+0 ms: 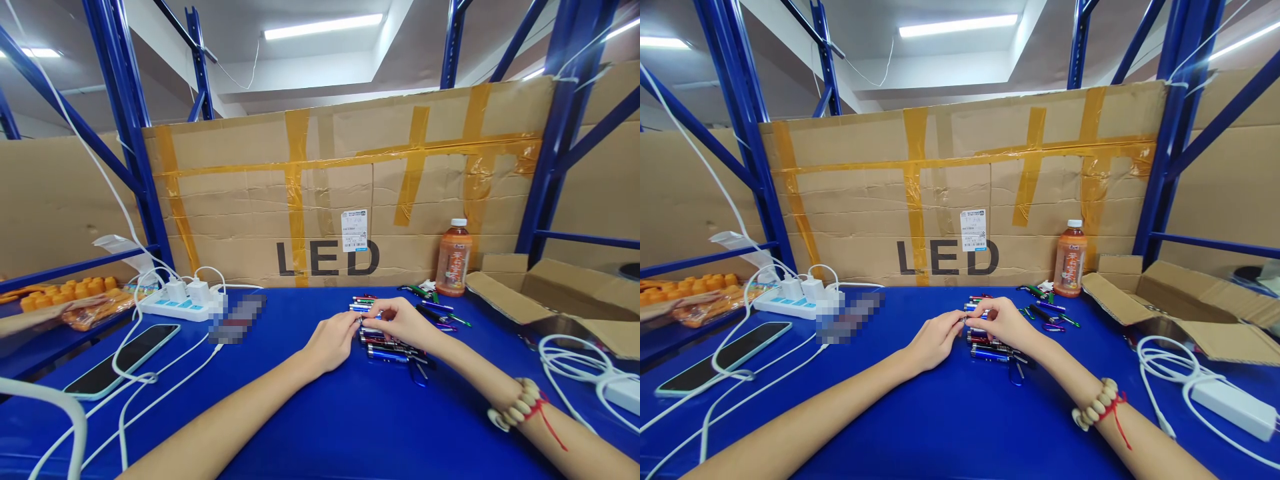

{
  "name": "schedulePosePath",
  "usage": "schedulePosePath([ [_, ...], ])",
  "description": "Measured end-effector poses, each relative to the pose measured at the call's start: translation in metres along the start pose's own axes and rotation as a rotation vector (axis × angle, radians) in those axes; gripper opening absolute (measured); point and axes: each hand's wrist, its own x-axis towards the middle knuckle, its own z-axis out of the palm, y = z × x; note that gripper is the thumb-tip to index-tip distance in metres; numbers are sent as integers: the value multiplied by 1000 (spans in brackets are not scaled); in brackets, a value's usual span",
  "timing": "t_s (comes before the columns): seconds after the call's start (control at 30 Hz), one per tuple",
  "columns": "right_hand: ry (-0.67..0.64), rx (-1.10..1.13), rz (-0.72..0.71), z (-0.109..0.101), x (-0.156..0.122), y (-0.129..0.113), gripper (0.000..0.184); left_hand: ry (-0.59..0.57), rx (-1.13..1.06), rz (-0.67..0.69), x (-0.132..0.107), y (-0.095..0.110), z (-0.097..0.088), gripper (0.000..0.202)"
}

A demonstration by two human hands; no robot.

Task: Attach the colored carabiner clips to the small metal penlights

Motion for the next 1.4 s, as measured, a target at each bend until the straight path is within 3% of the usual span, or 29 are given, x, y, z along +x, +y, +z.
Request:
schedulePosePath([
  [1.4,-6,-55,21,-1,0,-1,46,-19,-3,7,1,-2,1,29],
])
